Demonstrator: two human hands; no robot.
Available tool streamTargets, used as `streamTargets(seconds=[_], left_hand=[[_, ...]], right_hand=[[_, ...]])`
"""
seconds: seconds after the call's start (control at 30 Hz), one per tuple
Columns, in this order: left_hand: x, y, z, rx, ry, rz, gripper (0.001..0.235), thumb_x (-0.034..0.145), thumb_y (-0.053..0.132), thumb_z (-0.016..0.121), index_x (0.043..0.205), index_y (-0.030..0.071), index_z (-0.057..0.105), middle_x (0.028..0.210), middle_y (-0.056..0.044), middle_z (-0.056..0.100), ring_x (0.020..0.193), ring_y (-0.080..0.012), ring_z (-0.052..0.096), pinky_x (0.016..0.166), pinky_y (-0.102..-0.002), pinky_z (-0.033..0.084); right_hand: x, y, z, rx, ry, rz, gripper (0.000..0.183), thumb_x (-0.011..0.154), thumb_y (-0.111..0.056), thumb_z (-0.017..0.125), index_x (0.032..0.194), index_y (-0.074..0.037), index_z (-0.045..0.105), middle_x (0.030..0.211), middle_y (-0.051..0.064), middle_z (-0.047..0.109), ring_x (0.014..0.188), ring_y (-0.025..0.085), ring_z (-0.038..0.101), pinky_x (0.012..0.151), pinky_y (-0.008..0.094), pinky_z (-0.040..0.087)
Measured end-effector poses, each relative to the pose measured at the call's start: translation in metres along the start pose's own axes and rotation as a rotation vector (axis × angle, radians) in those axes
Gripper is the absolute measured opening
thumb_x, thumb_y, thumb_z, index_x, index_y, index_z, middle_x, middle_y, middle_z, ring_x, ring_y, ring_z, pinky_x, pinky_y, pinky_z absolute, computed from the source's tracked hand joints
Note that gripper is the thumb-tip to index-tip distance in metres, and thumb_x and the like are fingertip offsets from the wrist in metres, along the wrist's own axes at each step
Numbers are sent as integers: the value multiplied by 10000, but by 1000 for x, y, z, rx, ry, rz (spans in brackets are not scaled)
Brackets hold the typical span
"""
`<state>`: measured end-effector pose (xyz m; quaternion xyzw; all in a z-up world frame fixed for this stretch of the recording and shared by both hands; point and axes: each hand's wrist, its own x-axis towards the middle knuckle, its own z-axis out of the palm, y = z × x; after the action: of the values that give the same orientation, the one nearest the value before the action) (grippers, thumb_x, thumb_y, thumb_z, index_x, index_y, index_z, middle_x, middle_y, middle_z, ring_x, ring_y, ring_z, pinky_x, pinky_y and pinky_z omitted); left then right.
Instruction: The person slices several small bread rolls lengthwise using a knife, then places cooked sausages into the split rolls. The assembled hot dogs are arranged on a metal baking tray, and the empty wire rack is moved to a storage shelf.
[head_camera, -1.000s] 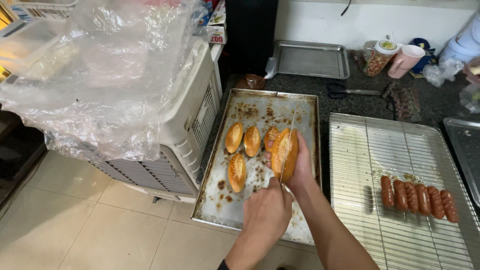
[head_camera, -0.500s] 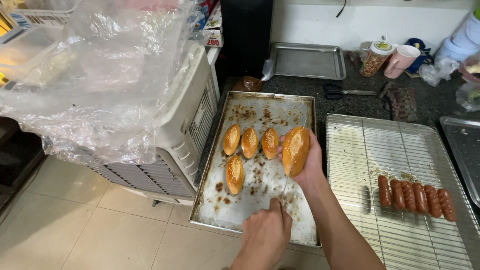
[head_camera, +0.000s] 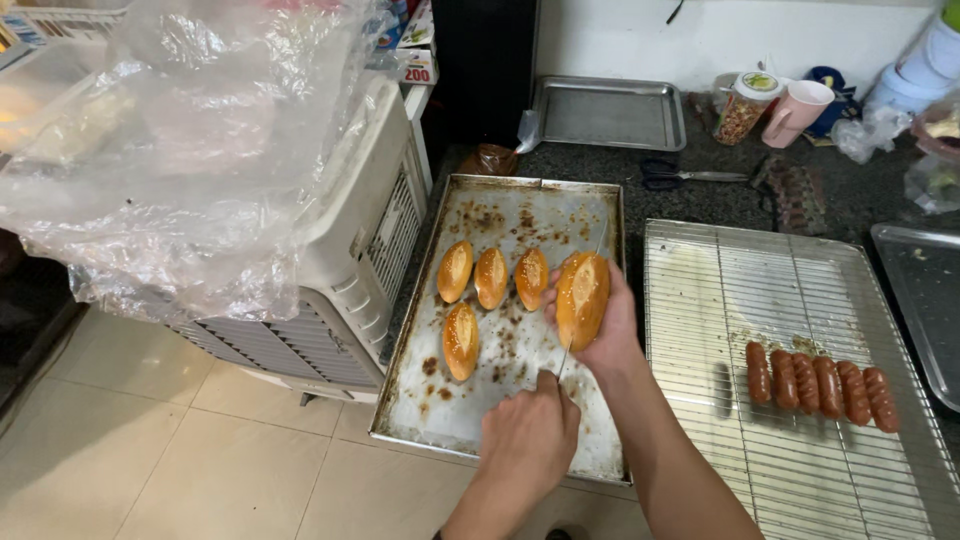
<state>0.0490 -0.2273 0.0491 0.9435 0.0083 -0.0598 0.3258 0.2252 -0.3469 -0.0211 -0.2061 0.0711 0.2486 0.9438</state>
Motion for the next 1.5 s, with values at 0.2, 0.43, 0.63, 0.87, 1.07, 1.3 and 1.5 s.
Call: streamTargets(seconds=[0.2, 0.43, 0.63, 0.87, 1.07, 1.3, 1.5], left_hand=[[1, 6, 4, -26, 11, 38, 271, 978, 246, 517, 1032, -11, 583, 789, -267, 708, 742, -460, 712, 708, -590, 542], [-10, -13, 1, -37, -79, 68, 294, 970, 246, 531, 1111, -1, 606, 750, -273, 688, 744, -471, 690, 737, -575, 535], [-64, -114, -25, -135, -223, -44, 398, 960, 303, 558, 1311, 131, 636, 909, -237, 726, 937, -394, 716, 854, -478, 553], [-87, -182, -47, -219, -23, -442, 404, 956, 349, 549, 1307, 198, 682, 941, -162, 792, 996, -324, 744, 895, -407, 551], [-71, -209, -54, -239, 11, -467, 386, 952, 358, 563, 1281, 180, 654, 866, -205, 764, 931, -330, 775, 850, -416, 574], [-39, -248, -56, -229, -32, -277, 365, 967, 355, 571, 1267, 180, 683, 813, -184, 764, 847, -326, 771, 771, -422, 573], [25, -234, -26, -391, -88, -252, 408, 991, 348, 612, 1375, 217, 666, 673, -204, 649, 567, -259, 585, 577, -412, 519]], right_hand=[[3, -18, -9, 102, -11, 37, 637, 1045, -598, 332, 1101, -26, 606, 994, 130, 637, 800, 236, 612, 656, 346, 574], [24, -42, -38, 130, 130, -10, 697, 1040, -595, 312, 1206, 20, 596, 1101, 178, 634, 923, 298, 651, 730, 386, 596], [53, -51, -74, -70, 433, -100, 630, 1000, -577, 295, 1342, -146, 600, 1391, 78, 633, 1271, 292, 613, 1065, 495, 508], [85, 58, -126, -489, 491, 45, 544, 997, -488, 434, 1347, -101, 586, 1268, 94, 689, 1208, 261, 645, 1046, 423, 516], [105, 119, -135, -1404, 494, -224, 579, 909, -433, 562, 1352, -62, 533, 1215, 181, 674, 1146, 345, 645, 971, 453, 503], [76, 89, -99, -1808, 733, -392, 437, 927, -389, 609, 1216, -80, 719, 1191, 229, 677, 1130, 409, 625, 992, 473, 481], [-25, 6, -89, -1513, 871, -504, 353, 933, -358, 647, 1112, -59, 707, 1076, 118, 725, 928, 226, 688, 839, 364, 541]])
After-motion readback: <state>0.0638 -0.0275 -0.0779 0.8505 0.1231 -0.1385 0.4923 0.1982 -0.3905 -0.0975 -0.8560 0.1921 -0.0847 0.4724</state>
